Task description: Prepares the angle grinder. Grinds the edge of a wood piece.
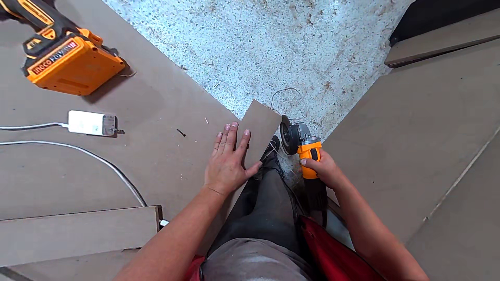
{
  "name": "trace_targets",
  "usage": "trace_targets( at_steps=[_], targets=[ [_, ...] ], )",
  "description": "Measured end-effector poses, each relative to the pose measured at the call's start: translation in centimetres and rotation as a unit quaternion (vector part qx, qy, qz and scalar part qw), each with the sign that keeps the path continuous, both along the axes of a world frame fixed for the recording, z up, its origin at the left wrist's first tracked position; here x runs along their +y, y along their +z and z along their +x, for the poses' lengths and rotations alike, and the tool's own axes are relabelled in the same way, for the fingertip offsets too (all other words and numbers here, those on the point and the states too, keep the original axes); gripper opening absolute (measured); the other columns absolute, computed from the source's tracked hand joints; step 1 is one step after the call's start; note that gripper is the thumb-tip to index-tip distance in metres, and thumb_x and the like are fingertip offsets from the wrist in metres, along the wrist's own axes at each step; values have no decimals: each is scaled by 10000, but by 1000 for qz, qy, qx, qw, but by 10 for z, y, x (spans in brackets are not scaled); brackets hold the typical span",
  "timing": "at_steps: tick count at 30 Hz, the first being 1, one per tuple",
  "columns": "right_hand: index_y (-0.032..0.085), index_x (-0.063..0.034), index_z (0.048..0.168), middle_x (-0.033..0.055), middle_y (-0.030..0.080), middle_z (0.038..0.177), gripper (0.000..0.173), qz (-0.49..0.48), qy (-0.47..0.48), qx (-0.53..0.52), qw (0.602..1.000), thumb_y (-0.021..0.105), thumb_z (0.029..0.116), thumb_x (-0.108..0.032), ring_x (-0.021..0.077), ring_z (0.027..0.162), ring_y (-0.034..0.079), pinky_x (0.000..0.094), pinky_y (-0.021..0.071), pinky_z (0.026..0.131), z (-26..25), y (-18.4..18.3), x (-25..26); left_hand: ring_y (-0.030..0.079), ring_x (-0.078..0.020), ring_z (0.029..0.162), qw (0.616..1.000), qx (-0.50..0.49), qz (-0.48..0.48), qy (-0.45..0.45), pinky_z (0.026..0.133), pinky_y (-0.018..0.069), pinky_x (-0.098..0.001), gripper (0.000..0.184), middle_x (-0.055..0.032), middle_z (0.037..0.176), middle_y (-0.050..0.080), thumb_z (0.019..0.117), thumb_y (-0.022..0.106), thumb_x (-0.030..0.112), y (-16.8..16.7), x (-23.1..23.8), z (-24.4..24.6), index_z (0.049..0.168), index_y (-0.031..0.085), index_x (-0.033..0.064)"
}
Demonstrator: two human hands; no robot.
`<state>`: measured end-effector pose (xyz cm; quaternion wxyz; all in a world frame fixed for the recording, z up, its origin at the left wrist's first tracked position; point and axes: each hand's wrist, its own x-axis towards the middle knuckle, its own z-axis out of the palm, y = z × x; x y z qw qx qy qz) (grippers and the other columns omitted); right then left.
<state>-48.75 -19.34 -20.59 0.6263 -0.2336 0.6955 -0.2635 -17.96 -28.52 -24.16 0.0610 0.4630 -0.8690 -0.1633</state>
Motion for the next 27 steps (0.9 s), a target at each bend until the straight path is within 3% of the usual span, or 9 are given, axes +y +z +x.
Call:
trace_targets(
  at_steps=[13, 27],
  targets=[
    [571, -77, 1304, 132, 744, 980, 592, 14, 103, 9, 995, 791, 815, -328, 265, 817, 748, 431, 646, 734, -44, 4, -29, 169, -331, 1581, 1000, 3, 5, 5, 1284, 177, -522, 968, -180, 1701, 192, 859, 536, 784, 0, 0, 0, 1613, 358, 204],
    [590, -71, 1252, 127, 743, 920, 557, 37, 250, 0, 968, 790, 803, -332, 248, 753, 742, 408, 643, 685, -93, 15, -90, 179, -334, 1579, 1000, 13, -1, 3, 1287, 173, -527, 956, -173, 1700, 203, 864, 541, 773, -2, -1, 2, 1610, 364, 202]
  ],
)
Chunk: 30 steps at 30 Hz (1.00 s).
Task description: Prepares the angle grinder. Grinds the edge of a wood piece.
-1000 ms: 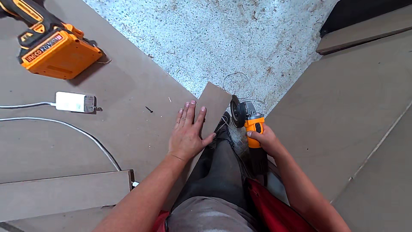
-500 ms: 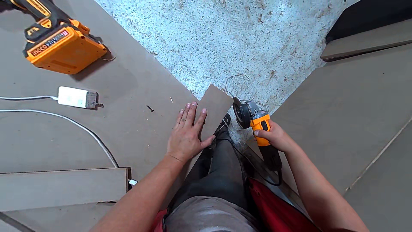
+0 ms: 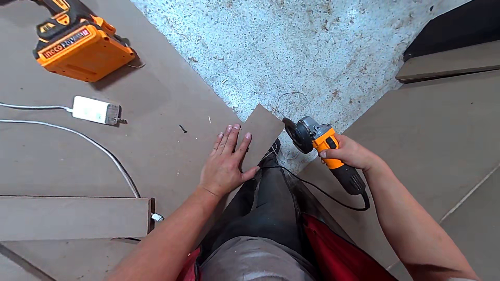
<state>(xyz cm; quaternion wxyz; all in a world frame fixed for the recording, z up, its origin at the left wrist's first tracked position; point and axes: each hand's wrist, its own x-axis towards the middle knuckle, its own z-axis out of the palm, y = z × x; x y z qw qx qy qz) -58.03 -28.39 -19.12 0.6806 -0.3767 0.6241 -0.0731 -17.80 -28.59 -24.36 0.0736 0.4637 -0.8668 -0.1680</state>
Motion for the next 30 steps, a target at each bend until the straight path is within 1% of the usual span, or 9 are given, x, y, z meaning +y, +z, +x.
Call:
trace_targets(
  at_steps=[4, 8, 13, 17, 20, 23, 25, 27, 30],
  targets=[
    [587, -89, 1275, 128, 743, 930, 570, -3, -6, 0, 1000, 794, 801, -329, 252, 753, 741, 409, 643, 683, -4, 0, -6, 197, -328, 1575, 1000, 0, 4, 6, 1284, 189, -523, 977, -171, 1698, 212, 851, 556, 776, 6, 0, -1, 1606, 371, 184],
    [559, -84, 1307, 157, 732, 958, 582, -26, -171, -21, 985, 771, 824, -331, 277, 771, 737, 427, 635, 686, 10, -7, 25, 204, -319, 1574, 994, -7, 5, 108, 1277, 211, -526, 966, -171, 1692, 227, 857, 562, 760, 13, -14, -4, 1592, 394, 155],
    [553, -53, 1285, 180, 724, 946, 557, -43, -338, -53, 939, 743, 833, -319, 279, 770, 736, 416, 634, 689, 45, -18, 50, 120, -307, 1592, 981, -4, 41, 188, 1288, 164, -545, 1064, -149, 1723, 111, 853, 511, 825, 23, -22, -17, 1630, 291, 132],
    [549, -41, 1267, 181, 728, 914, 556, -46, -357, -50, 932, 756, 811, -281, 288, 755, 740, 426, 636, 687, 67, -20, 41, 179, -280, 1583, 991, 51, 50, 114, 1279, 193, -569, 815, -120, 1706, 211, 964, 495, 685, 23, -25, 6, 1603, 381, 193],
    [528, -55, 1304, 174, 723, 945, 542, -35, -359, -75, 930, 752, 848, -245, 289, 770, 737, 425, 636, 692, 85, -17, 34, 212, -297, 1573, 997, 35, 13, 66, 1265, 171, -614, 786, -130, 1691, 256, 959, 481, 694, 23, -56, 19, 1575, 438, 209],
    [521, -59, 1314, 179, 721, 943, 536, -44, -352, -101, 929, 748, 867, -246, 287, 763, 735, 422, 635, 681, 105, -15, 28, 178, -302, 1582, 998, 10, 5, 59, 1268, 124, -630, 899, -125, 1696, 243, 930, 464, 758, 19, -84, 7, 1605, 370, 172],
    [525, -59, 1312, 176, 723, 940, 537, -41, -352, -105, 929, 746, 865, -258, 283, 765, 736, 416, 633, 685, 116, -14, 25, 207, -314, 1573, 997, 13, -1, 81, 1270, 94, -625, 912, -120, 1656, 343, 947, 443, 743, 10, -92, -5, 1610, 344, 125],
    [513, -59, 1326, 177, 725, 950, 562, -33, -354, -103, 929, 759, 864, -266, 289, 778, 740, 423, 637, 700, 123, -17, 23, 255, -320, 1557, 993, 19, -16, 113, 1275, 86, -609, 856, -120, 1587, 454, 972, 412, 707, 5, -95, -14, 1609, 351, 139],
    [527, -57, 1312, 167, 725, 959, 572, -36, -352, -107, 929, 773, 848, -285, 280, 790, 739, 414, 635, 711, 129, -18, 21, 251, -281, 1560, 993, 17, -10, 120, 1277, 68, -596, 737, -62, 1580, 473, 1020, 374, 618, 3, -93, -16, 1620, 334, 192]
  ],
)
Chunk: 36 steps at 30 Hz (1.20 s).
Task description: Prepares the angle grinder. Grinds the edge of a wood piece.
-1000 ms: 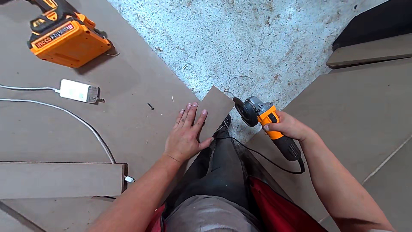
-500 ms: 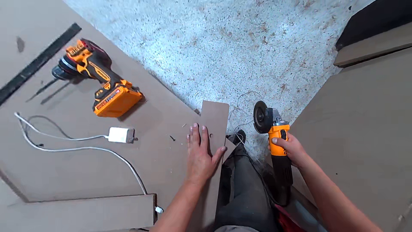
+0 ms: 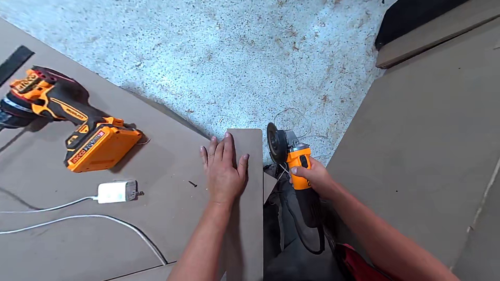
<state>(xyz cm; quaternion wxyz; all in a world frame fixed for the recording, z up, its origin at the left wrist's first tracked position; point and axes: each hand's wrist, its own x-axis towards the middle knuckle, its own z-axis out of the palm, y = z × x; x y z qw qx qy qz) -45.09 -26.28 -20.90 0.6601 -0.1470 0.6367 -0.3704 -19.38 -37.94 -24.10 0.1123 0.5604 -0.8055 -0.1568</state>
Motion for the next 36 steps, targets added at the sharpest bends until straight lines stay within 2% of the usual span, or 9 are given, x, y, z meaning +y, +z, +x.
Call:
trace_targets(
  at_steps=[2, 4, 7, 9, 21, 36],
  targets=[
    [531, -55, 1299, 165, 723, 941, 568, -2, 1, -9, 1000, 772, 839, -285, 269, 774, 735, 402, 631, 700, 3, 0, -2, 273, -293, 1552, 1000, -4, 1, -10, 1270, 59, -613, 666, -68, 1555, 505, 1048, 350, 572, 1, -1, -1, 1610, 364, 215],
    [531, -49, 1295, 170, 724, 937, 578, -8, 8, -9, 1000, 782, 837, -297, 272, 775, 736, 403, 631, 701, 5, -2, -4, 357, -317, 1509, 1000, 2, -15, -11, 1262, 75, -631, 610, -101, 1451, 596, 1060, 355, 531, 1, -4, -6, 1581, 426, 223],
    [527, -51, 1298, 173, 720, 951, 588, -14, 11, -6, 1000, 791, 837, -301, 279, 788, 734, 410, 631, 708, 6, -4, -6, 455, -331, 1431, 1000, -8, -11, -4, 1254, 67, -645, 597, -139, 1315, 657, 1071, 318, 507, 0, -9, -15, 1589, 411, 226],
    [531, -59, 1302, 174, 721, 963, 585, -14, 12, -4, 1000, 795, 839, -302, 282, 799, 736, 412, 633, 712, 6, -4, -7, 484, -336, 1402, 1000, -17, -13, 0, 1256, 71, -640, 607, -151, 1276, 668, 1071, 308, 509, -1, -9, -17, 1595, 400, 216],
    [529, -49, 1300, 176, 723, 962, 603, -13, 9, 10, 1000, 797, 832, -319, 289, 803, 740, 429, 637, 720, 11, -5, -13, 533, -345, 1330, 999, -26, -29, -4, 1254, 80, -635, 612, -159, 1183, 678, 1067, 349, 513, -5, -10, -15, 1598, 394, 211],
    [532, -77, 1315, 162, 726, 980, 620, -11, 54, 42, 998, 804, 808, -308, 278, 806, 741, 424, 639, 709, -7, -5, -21, 542, -330, 1317, 999, -22, -28, 1, 1256, 70, -626, 606, -145, 1184, 683, 1063, 368, 513, -7, -9, -14, 1595, 401, 225]
  ],
)
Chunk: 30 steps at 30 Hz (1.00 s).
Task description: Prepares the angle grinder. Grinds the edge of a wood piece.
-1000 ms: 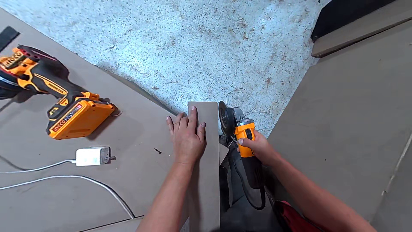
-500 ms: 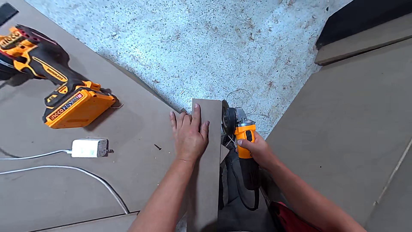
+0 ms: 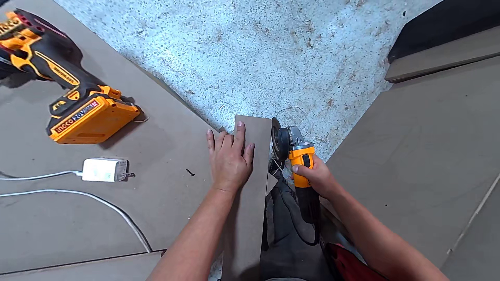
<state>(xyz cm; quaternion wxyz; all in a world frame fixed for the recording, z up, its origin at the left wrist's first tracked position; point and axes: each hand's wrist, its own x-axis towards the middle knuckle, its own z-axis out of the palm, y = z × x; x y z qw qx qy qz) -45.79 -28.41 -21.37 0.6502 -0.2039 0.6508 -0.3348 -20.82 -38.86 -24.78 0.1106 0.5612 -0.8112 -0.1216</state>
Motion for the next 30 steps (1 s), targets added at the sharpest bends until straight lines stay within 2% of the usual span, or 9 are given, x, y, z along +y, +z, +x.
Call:
trace_targets(
  at_steps=[8, 15, 20, 26, 30],
  targets=[
    [539, -73, 1302, 148, 734, 963, 568, 3, 42, 21, 999, 782, 822, -254, 263, 781, 744, 409, 642, 701, -17, 2, -15, 546, -318, 1318, 1000, 9, -3, 1, 1259, 75, -618, 603, -140, 1181, 689, 1064, 370, 520, 0, -1, 0, 1581, 428, 215],
    [560, -89, 1299, 125, 744, 958, 562, -12, 122, 55, 991, 776, 826, -301, 249, 785, 748, 409, 646, 702, -41, 2, -27, 560, -325, 1290, 1000, 20, -2, 1, 1255, 78, -625, 595, -138, 1135, 694, 1062, 390, 511, 0, 0, 0, 1573, 441, 210],
    [579, -94, 1277, 106, 746, 958, 573, -15, 178, 63, 982, 790, 800, -331, 236, 805, 747, 412, 645, 725, -61, 2, -40, 552, -319, 1307, 1000, 21, -3, 4, 1258, 68, -627, 596, -131, 1161, 693, 1060, 391, 520, -1, -1, 1, 1574, 440, 221],
    [558, -99, 1310, 108, 745, 967, 607, 3, 207, 64, 976, 792, 802, -336, 241, 807, 749, 409, 648, 723, -72, -1, -52, 550, -326, 1320, 1000, 28, 5, 5, 1257, 73, -627, 594, -139, 1178, 697, 1061, 385, 520, -1, -1, 1, 1564, 458, 213],
    [571, -92, 1283, 110, 747, 948, 584, 2, 212, 54, 976, 793, 798, -329, 240, 794, 749, 402, 647, 718, -75, -6, -55, 570, -321, 1298, 1000, 23, 10, 6, 1252, 80, -639, 598, -135, 1177, 701, 1060, 376, 533, 0, -1, 1, 1564, 458, 222]
  ],
)
